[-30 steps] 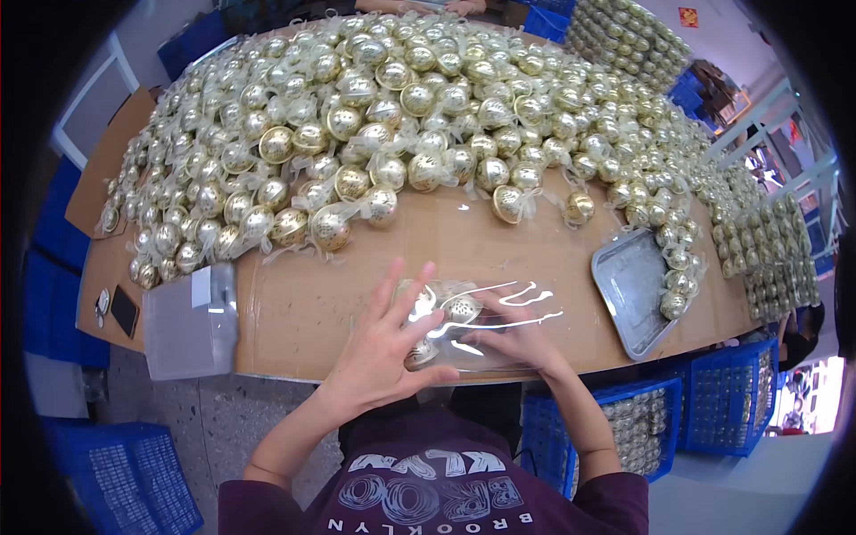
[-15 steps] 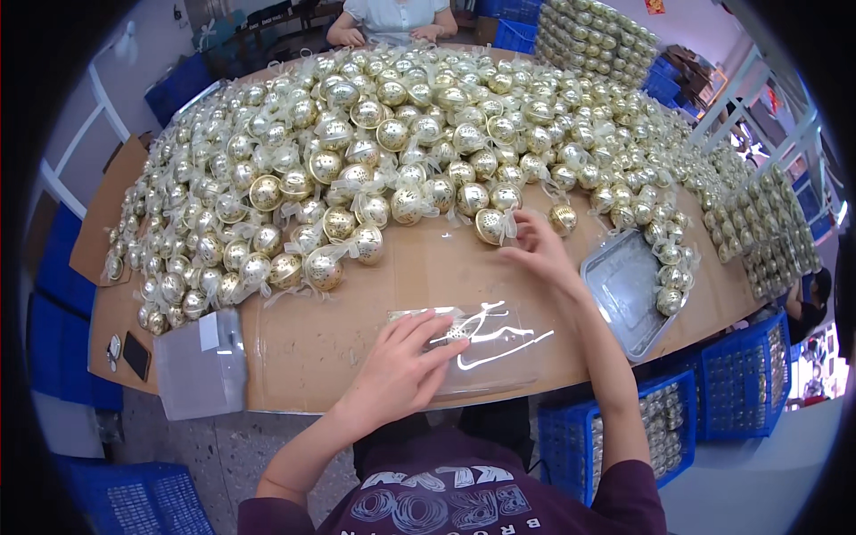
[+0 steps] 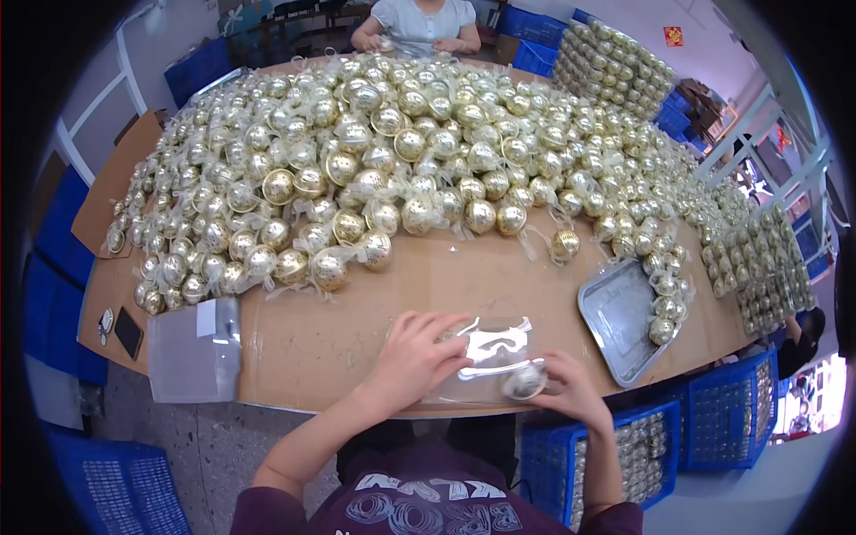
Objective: Packing gold Christmas baubles into plastic bags and placing them into crates.
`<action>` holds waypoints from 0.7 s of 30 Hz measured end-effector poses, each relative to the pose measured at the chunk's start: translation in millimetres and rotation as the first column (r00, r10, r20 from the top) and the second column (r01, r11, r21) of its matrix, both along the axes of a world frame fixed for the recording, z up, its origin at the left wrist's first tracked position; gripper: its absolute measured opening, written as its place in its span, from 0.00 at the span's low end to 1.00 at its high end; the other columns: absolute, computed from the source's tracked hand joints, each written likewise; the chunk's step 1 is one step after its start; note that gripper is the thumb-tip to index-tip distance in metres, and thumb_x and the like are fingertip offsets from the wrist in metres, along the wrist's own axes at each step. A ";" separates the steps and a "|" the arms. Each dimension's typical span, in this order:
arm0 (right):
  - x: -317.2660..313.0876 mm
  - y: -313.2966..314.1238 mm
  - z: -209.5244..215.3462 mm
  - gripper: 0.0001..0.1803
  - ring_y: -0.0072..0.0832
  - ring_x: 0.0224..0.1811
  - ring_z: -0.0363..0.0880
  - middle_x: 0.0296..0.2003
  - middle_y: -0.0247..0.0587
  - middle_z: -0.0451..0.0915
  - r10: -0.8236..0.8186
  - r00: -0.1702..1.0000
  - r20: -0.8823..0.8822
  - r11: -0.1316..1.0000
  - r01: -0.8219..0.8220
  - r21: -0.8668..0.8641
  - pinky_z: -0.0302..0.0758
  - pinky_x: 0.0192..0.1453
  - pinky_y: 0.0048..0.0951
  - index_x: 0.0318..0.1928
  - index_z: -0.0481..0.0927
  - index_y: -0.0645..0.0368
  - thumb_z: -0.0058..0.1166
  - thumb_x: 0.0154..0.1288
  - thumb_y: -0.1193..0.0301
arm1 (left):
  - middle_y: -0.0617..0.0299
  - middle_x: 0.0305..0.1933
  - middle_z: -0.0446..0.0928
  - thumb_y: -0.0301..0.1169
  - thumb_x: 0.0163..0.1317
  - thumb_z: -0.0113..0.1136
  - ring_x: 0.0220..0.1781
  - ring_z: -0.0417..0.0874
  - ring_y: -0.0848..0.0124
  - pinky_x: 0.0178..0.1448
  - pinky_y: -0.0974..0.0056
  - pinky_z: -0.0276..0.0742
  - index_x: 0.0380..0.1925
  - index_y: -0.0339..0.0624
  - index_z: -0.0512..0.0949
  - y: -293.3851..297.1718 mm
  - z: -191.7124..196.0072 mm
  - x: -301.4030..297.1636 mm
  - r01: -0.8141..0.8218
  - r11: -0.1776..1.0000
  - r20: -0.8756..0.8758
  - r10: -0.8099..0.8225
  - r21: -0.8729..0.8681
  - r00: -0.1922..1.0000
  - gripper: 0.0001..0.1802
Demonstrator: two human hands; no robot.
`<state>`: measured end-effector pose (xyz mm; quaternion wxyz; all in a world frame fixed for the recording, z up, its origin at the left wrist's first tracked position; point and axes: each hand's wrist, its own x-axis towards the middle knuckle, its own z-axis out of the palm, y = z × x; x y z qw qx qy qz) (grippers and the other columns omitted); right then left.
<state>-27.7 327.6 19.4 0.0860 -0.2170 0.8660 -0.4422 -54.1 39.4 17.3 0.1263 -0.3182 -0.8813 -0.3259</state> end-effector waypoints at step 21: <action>-220.3 -90.4 30.9 0.22 0.40 0.45 0.75 0.39 0.42 0.79 0.190 0.801 -0.567 0.943 0.012 0.333 0.74 0.49 0.38 0.45 0.79 0.58 0.69 0.47 0.67 | 0.58 0.58 0.74 0.50 0.53 0.66 0.60 0.72 0.60 0.63 0.54 0.62 0.32 0.46 0.78 0.6 3.8 1.6 0.011 1.000 0.002 -0.011 0.018 1.000 0.19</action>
